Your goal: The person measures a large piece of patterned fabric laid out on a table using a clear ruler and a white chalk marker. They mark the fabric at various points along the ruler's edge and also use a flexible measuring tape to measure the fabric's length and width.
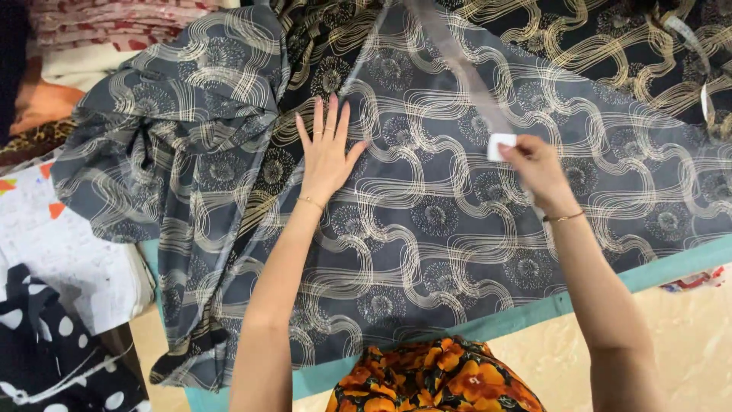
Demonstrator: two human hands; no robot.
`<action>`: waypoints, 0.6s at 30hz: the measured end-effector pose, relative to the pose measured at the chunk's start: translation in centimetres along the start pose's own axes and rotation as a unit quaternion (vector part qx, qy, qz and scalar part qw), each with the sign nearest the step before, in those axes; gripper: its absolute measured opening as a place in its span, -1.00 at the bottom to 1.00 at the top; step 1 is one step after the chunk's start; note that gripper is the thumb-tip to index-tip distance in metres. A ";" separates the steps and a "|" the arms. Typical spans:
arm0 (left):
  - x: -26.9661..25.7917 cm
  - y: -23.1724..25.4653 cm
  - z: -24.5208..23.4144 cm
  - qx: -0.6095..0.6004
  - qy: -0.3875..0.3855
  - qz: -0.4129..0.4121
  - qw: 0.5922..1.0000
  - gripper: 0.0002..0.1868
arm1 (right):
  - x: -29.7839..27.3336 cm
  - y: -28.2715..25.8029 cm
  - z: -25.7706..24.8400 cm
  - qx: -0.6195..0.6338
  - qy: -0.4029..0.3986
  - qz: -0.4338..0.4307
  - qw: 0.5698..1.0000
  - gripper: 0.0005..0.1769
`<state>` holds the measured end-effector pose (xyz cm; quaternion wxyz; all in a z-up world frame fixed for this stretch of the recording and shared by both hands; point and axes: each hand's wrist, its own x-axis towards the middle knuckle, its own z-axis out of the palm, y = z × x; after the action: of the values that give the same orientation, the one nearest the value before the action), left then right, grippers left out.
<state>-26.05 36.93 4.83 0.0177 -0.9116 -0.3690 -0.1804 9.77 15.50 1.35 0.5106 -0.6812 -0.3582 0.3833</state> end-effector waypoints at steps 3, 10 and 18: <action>1.8 2.6 -0.8 -0.089 0.050 -0.009 0.995 -0.22 | -2.2 -4.3 5.9 0.105 -0.087 0.030 0.990 -0.73; 6.7 4.3 0.0 -0.602 0.061 -0.200 0.770 -0.57 | -4.6 -10.8 18.0 0.317 -0.232 0.035 0.919 -0.71; 10.7 -3.7 0.7 -0.310 0.038 -0.055 0.949 -0.71 | 5.7 -7.9 15.4 0.319 -0.162 0.085 0.930 -0.77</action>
<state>-21.26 46.89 7.42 -0.2613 -0.8428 -0.3439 -0.3211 -2.07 28.77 5.24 0.6015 -0.4388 -0.2358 0.6246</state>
